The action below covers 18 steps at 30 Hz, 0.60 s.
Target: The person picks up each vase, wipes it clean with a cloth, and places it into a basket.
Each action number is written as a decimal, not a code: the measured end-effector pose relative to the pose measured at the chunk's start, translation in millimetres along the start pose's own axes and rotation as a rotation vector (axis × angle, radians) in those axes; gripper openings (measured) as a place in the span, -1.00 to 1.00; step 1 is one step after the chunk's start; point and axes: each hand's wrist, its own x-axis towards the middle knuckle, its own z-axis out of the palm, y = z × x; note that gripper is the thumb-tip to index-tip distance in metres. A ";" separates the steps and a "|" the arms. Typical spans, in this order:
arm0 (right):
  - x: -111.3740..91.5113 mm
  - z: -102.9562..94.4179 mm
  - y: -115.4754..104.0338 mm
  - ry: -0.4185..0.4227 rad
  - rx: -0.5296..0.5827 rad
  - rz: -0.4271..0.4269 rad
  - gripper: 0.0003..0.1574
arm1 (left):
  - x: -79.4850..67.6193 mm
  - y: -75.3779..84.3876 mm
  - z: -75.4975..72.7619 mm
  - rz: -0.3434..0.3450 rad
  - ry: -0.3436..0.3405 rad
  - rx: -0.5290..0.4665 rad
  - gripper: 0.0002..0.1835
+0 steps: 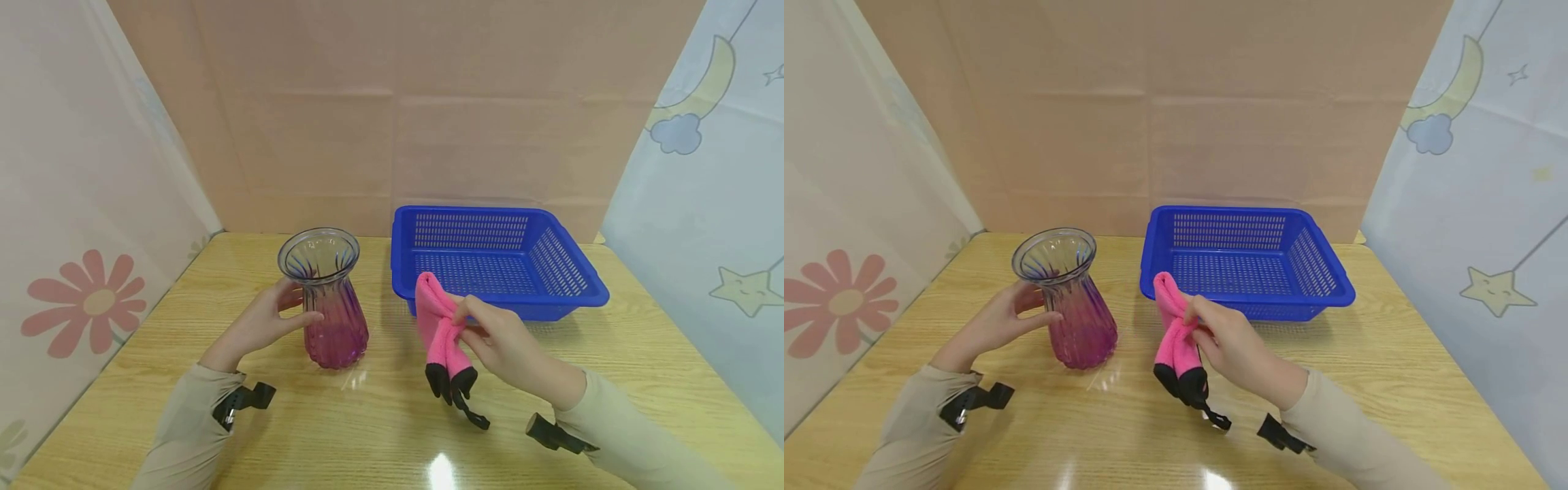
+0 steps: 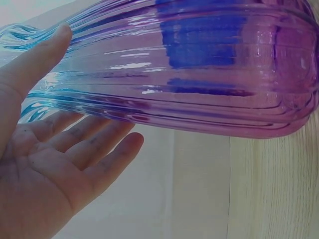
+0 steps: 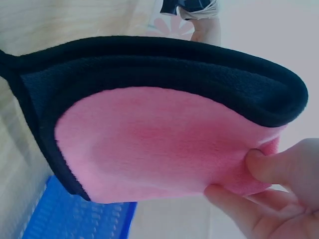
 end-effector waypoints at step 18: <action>-24.2 -35.5 4.4 -0.192 -0.270 0.089 -0.59 | 0.7 0.7 0.4 0.036 0.005 -0.005 -0.23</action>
